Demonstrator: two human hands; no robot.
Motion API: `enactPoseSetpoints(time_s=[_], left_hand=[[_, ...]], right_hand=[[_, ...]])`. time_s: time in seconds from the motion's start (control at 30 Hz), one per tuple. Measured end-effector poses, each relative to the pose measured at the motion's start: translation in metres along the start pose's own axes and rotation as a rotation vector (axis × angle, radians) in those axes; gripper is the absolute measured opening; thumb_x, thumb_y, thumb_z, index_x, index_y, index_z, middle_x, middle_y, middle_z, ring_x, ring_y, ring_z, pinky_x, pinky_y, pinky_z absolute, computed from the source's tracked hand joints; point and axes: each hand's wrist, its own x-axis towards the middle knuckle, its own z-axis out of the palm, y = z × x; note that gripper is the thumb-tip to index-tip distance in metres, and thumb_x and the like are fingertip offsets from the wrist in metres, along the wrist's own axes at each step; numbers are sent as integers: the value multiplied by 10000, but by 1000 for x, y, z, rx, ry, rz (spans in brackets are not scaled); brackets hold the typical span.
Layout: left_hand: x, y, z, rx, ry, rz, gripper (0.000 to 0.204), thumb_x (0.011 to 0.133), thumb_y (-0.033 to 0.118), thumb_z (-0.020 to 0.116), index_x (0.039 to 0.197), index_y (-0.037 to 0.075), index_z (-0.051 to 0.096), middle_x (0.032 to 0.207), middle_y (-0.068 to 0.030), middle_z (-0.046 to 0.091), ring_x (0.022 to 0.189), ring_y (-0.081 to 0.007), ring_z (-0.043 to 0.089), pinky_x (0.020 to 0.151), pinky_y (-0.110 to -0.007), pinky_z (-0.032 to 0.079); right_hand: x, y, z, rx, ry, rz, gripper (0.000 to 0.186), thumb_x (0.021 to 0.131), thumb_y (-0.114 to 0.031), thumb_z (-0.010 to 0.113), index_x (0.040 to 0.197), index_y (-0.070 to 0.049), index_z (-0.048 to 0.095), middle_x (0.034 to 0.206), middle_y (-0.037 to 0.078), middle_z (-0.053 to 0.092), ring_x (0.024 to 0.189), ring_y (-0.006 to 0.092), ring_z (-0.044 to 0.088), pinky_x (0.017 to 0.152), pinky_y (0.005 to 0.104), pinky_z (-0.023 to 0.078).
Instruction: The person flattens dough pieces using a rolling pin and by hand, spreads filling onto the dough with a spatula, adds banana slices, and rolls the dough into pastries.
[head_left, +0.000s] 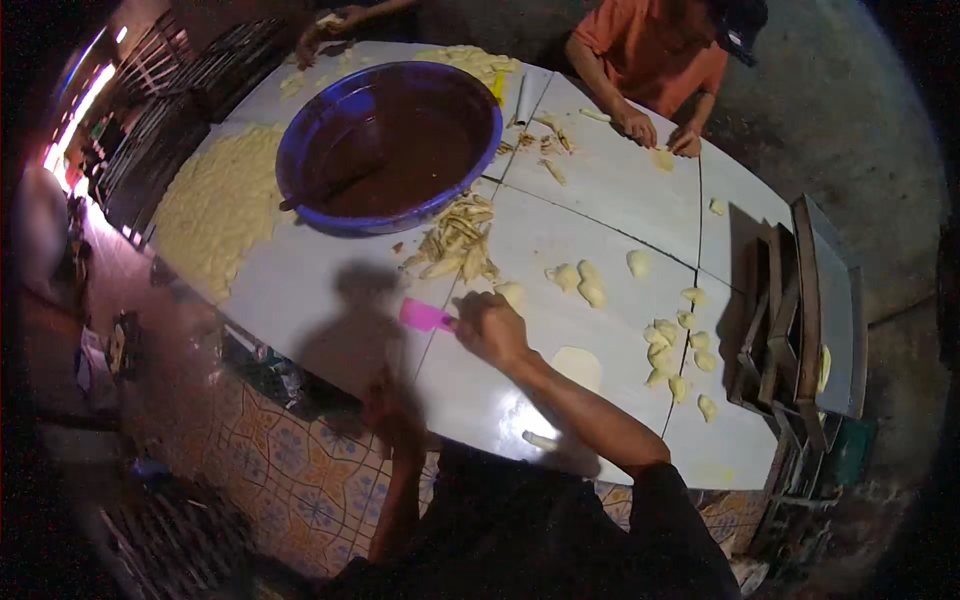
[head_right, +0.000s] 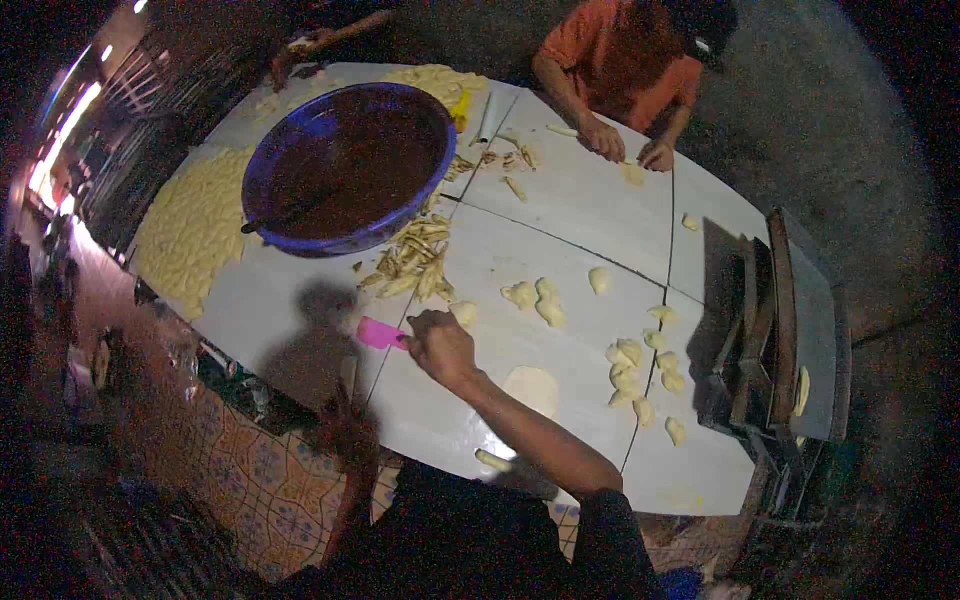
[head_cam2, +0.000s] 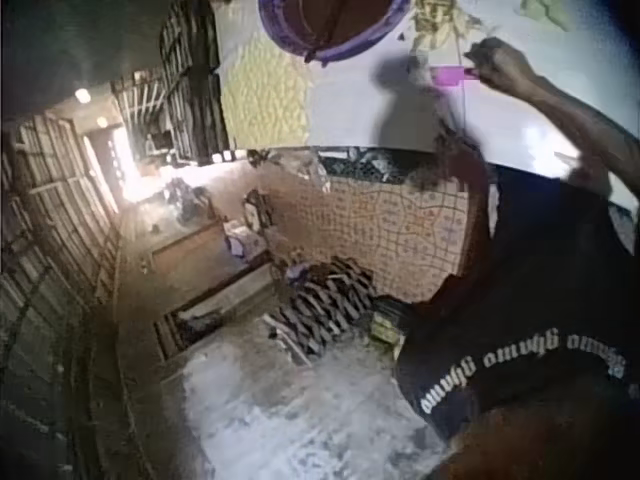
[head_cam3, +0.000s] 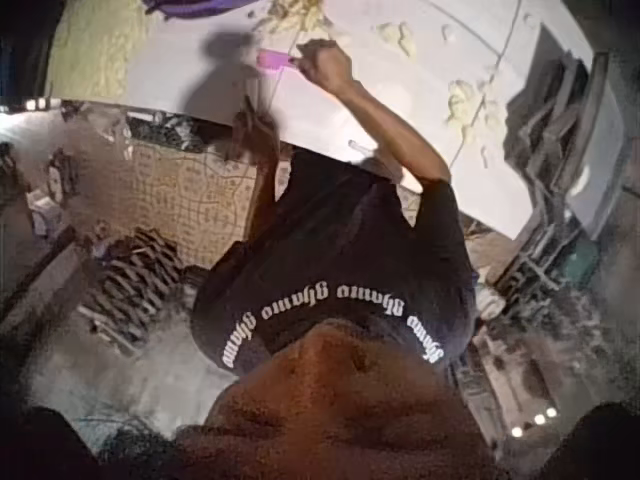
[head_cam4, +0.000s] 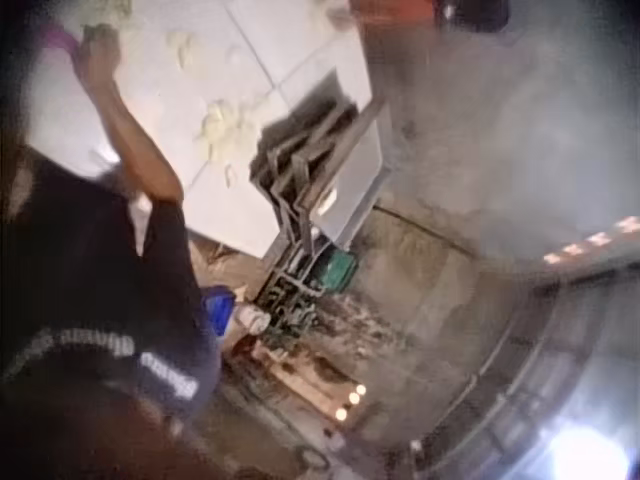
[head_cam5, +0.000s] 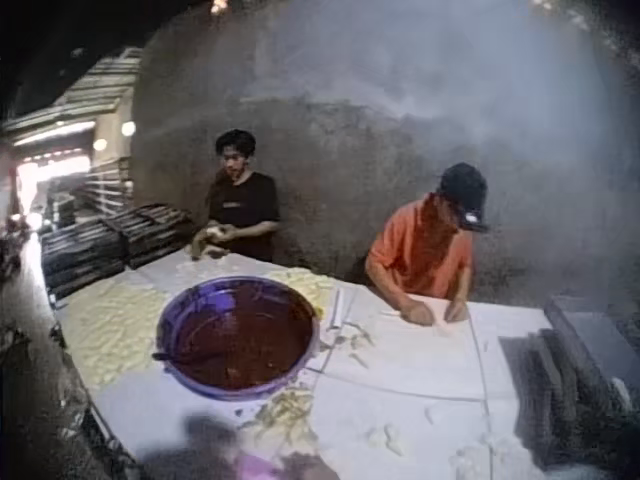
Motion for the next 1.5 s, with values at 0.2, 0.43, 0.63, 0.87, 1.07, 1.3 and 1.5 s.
enactPoseSetpoints(time_s=[0.2,0.43,0.63,0.87,1.07,1.3,1.5], left_hand=[[20,-30,47,330,248,-73,647,858,33,566,1482,195,520,1252,-153,623,1179,-355,596,922,-500,473],[4,-47,57,146,322,-118,550,940,100,535,1487,149,504,1341,-167,604,1184,-376,584,1022,-570,398],[15,-27,40,142,304,-120,493,934,83,544,1420,154,582,1213,-167,652,1094,-376,622,920,-525,445],[21,-31,24,161,314,-151,417,958,84,540,1356,147,648,1208,-160,676,1064,-370,639,868,-499,468],[14,-36,34,194,331,-99,389,972,122,547,1350,83,628,1259,-158,665,1109,-390,623,954,-529,448],[31,-31,26,186,437,33,514,921,78,613,1427,165,587,1240,-154,670,1092,-337,633,903,-469,480],[47,-26,60,367,66,86,599,923,131,624,1500,216,487,1315,-186,604,1209,-368,560,1019,-509,422]], right_hand=[[34,-12,54,-216,-194,46,423,773,-294,813,1106,-87,652,1112,155,573,1059,384,558,905,474,510],[76,-37,-12,288,-471,-276,343,797,51,675,1129,-36,668,1029,183,684,992,337,678,849,432,557],[272,-49,-62,-432,-432,-215,209,779,-42,658,968,-30,746,1064,243,709,963,416,703,863,504,574],[302,-67,-38,-420,-848,-347,195,780,-92,667,939,-1,735,926,254,722,936,418,713,815,519,567],[302,-60,-77,-87,-1015,-434,171,841,-110,628,903,34,696,768,189,701,735,277,701,675,429,531],[163,-8,-199,7,-936,-325,293,826,-26,661,1111,-43,728,906,167,696,824,275,657,745,408,502],[-132,41,-163,-173,-496,26,496,787,-3,720,1257,-162,708,1270,107,579,981,302,666,774,410,588]])
